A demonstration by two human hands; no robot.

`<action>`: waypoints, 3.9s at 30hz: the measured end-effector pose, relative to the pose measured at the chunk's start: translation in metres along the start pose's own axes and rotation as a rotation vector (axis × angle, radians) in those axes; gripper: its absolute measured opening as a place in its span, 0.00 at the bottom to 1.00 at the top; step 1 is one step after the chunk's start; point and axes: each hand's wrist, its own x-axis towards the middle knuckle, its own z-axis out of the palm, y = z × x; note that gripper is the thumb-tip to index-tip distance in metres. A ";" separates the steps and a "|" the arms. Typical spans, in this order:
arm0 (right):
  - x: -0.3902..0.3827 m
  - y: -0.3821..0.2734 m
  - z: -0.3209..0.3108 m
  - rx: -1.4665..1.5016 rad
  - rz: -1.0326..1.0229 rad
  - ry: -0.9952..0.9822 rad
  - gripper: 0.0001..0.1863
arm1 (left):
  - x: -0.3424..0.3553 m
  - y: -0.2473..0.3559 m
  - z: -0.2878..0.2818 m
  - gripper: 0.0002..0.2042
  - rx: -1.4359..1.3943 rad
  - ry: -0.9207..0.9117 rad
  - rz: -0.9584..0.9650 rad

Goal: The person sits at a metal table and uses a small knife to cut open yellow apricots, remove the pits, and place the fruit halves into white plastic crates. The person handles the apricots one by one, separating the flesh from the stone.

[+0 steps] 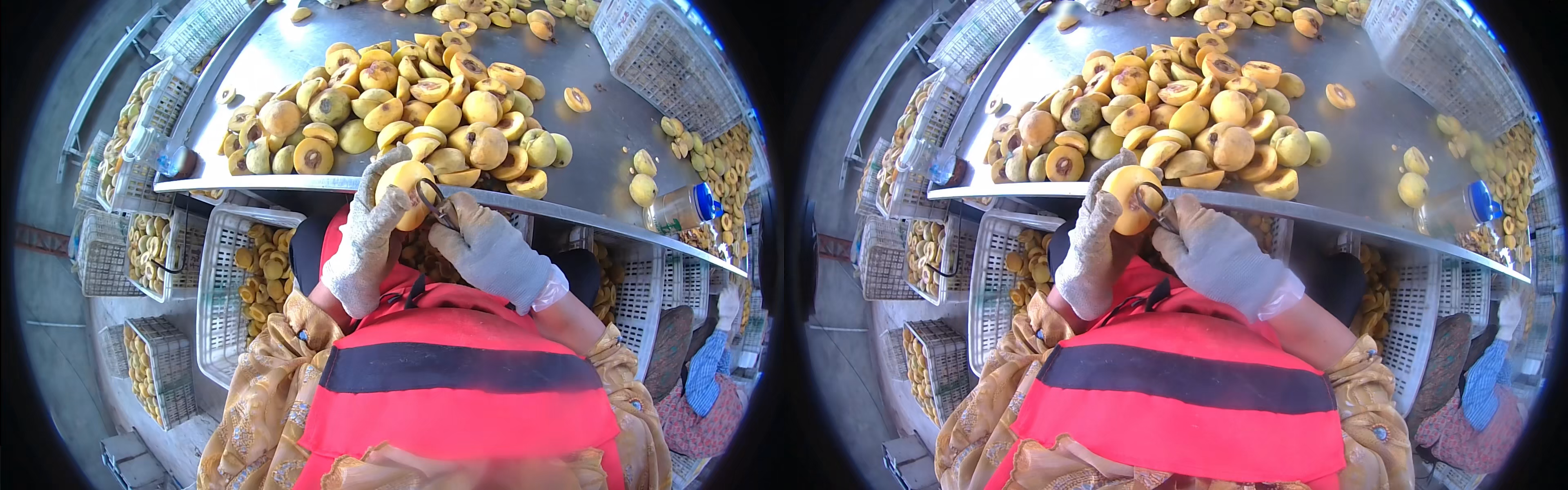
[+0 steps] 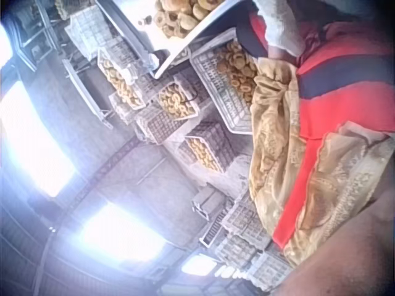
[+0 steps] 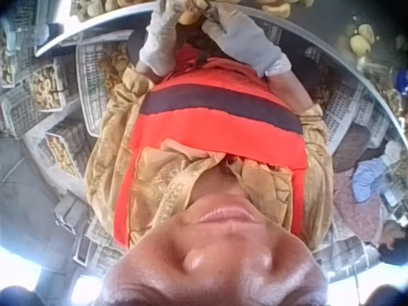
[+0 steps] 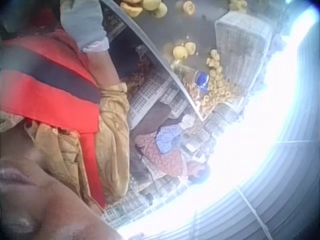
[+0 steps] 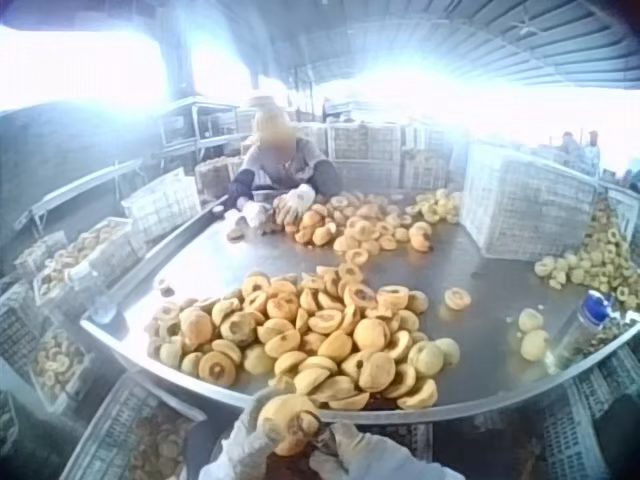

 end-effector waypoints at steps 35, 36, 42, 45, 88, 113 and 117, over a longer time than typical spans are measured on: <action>0.005 -0.011 0.025 -0.073 -0.237 -0.271 0.25 | -0.041 0.025 -0.013 0.27 0.670 0.075 0.520; 0.009 -0.018 0.028 -0.023 -0.182 -0.276 0.24 | -0.044 0.035 -0.010 0.25 0.334 0.143 0.086; 0.025 -0.050 0.045 0.357 0.506 -0.389 0.24 | -0.041 0.019 -0.018 0.30 0.482 0.393 0.253; 0.026 -0.009 0.090 0.508 0.165 -0.136 0.22 | -0.023 -0.008 -0.023 0.27 0.599 0.547 0.680; 0.002 -0.028 -0.007 1.704 0.627 -0.832 0.05 | 0.014 0.030 0.019 0.13 0.454 0.026 0.050; -0.015 -0.026 -0.013 1.266 0.456 -0.377 0.06 | 0.038 -0.008 0.050 0.15 -0.200 0.220 -0.096; -0.004 -0.034 -0.015 0.731 0.484 -0.324 0.05 | 0.047 -0.014 0.046 0.20 -0.417 0.310 -0.159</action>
